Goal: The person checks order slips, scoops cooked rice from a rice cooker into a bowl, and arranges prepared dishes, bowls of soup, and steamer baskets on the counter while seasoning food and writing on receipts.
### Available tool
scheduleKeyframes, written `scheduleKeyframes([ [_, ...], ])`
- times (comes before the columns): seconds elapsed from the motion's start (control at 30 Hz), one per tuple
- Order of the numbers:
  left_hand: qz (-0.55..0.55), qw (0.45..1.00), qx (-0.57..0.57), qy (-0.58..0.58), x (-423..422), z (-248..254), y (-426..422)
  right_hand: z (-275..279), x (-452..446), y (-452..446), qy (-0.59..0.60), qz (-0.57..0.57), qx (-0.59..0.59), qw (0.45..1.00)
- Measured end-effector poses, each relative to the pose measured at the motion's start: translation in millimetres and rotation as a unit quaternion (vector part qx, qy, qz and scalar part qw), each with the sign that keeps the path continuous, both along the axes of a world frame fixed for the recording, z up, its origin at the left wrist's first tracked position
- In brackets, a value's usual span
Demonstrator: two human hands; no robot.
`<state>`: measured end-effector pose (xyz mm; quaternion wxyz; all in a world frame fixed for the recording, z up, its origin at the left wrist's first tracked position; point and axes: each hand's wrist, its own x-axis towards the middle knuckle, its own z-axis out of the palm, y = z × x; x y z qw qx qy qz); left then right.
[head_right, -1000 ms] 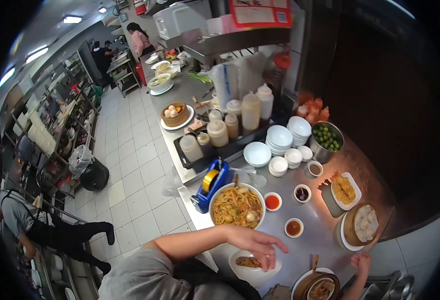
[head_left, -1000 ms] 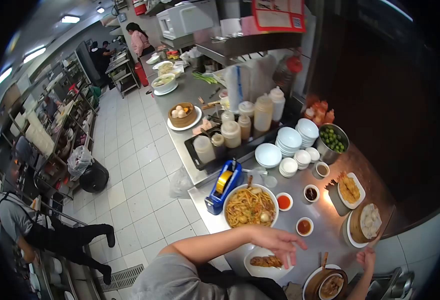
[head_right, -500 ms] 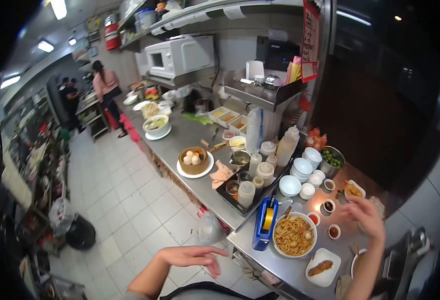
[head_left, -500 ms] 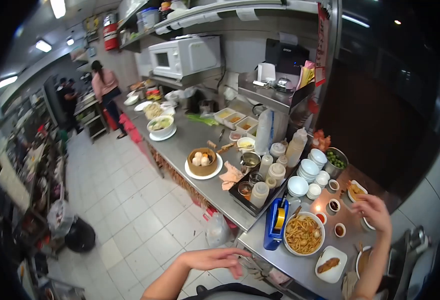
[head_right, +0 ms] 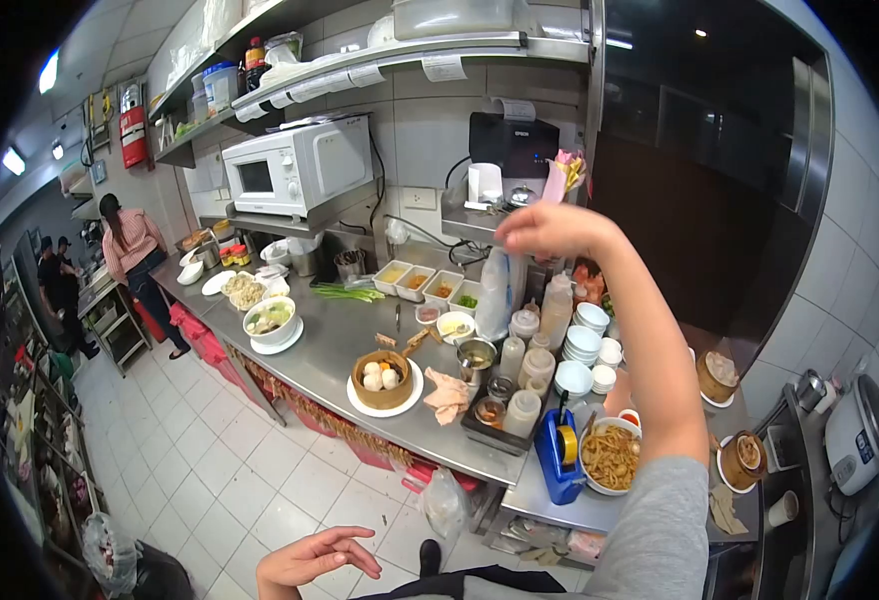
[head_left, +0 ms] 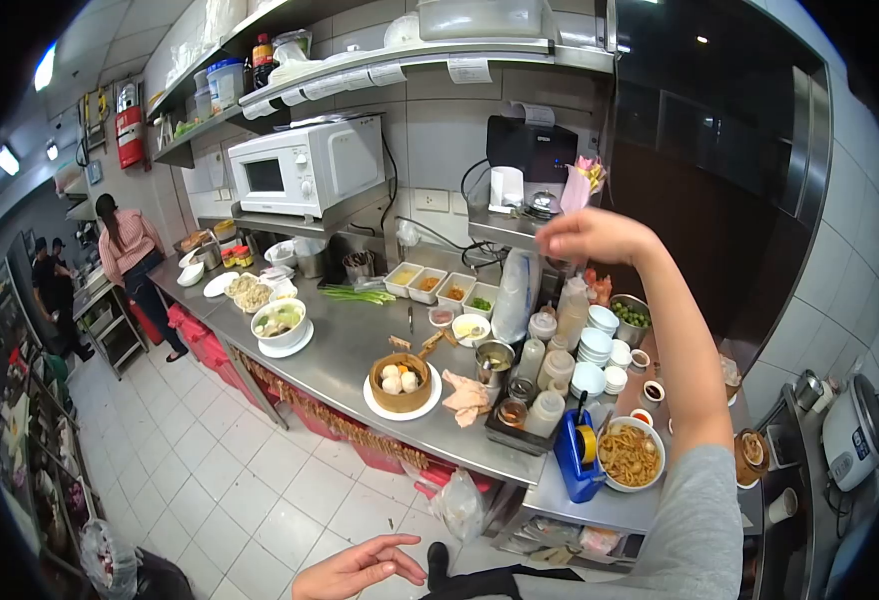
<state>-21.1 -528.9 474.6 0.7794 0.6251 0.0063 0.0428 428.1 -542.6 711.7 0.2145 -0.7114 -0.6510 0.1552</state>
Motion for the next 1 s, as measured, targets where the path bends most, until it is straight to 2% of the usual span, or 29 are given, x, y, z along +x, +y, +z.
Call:
scheduleKeyframes([
  [0.03,-0.001,1.0,0.016,0.008,0.5,3.0,12.8,11.3,4.2,18.3,-0.045,-0.073,0.033,0.996],
  [0.1,-0.005,0.999,0.04,0.023,2.5,5.9,45.6,19.6,61.2,74.2,-0.142,-0.107,0.167,0.97],
  [0.17,0.004,0.998,0.064,0.03,2.4,7.2,79.0,25.9,110.8,124.1,-0.226,-0.208,0.293,0.906],
  [0.23,0.027,0.997,0.062,0.032,3.8,10.6,114.4,36.8,150.1,163.4,-0.234,-0.252,0.361,0.867],
  [0.33,0.052,0.996,0.064,0.034,7.6,9.3,172.1,55.7,213.7,212.5,-0.236,-0.338,0.387,0.825],
  [0.37,0.06,0.995,0.066,0.034,7.3,7.5,190.1,61.0,243.2,227.0,-0.24,-0.381,0.368,0.814],
  [0.4,0.074,0.996,0.043,0.025,7.9,5.6,205.5,70.1,256.4,235.6,-0.22,-0.426,0.3,0.825],
  [0.47,0.094,0.996,-0.005,0.007,11.6,1.9,231.9,73.2,276.8,251.9,-0.233,-0.45,0.304,0.807],
  [0.6,0.071,0.997,-0.012,0.032,27.5,-2.2,282.8,73.9,369.0,269.6,-0.201,-0.405,0.372,0.811],
  [0.63,0.059,0.998,-0.006,0.036,35.7,-2.9,297.0,77.7,352.8,263.6,-0.14,-0.413,0.391,0.811],
  [0.67,0.045,0.998,0.0,0.042,44.0,-2.6,311.3,77.6,388.0,259.1,-0.062,-0.321,0.469,0.82],
  [0.7,0.028,0.999,0.0,0.043,53.1,-0.7,325.4,78.5,397.3,254.9,0.018,-0.275,0.523,0.806],
  [0.73,0.01,0.999,0.001,0.042,63.8,2.1,339.6,81.7,398.3,248.7,0.047,-0.258,0.541,0.799],
  [0.8,-0.04,0.999,0.011,0.011,88.1,5.9,369.5,84.3,326.0,231.5,0.108,-0.206,0.565,0.791],
  [0.83,-0.072,0.997,0.022,-0.02,102.4,7.9,386.4,83.2,295.0,226.5,0.155,-0.205,0.541,0.801],
  [0.93,-0.135,0.986,0.062,-0.069,144.7,29.0,433.0,55.9,177.5,220.4,0.28,-0.063,0.472,0.834],
  [1.0,-0.158,0.982,0.045,-0.091,168.7,53.0,459.5,37.2,79.3,225.6,0.302,-0.041,0.387,0.87],
])
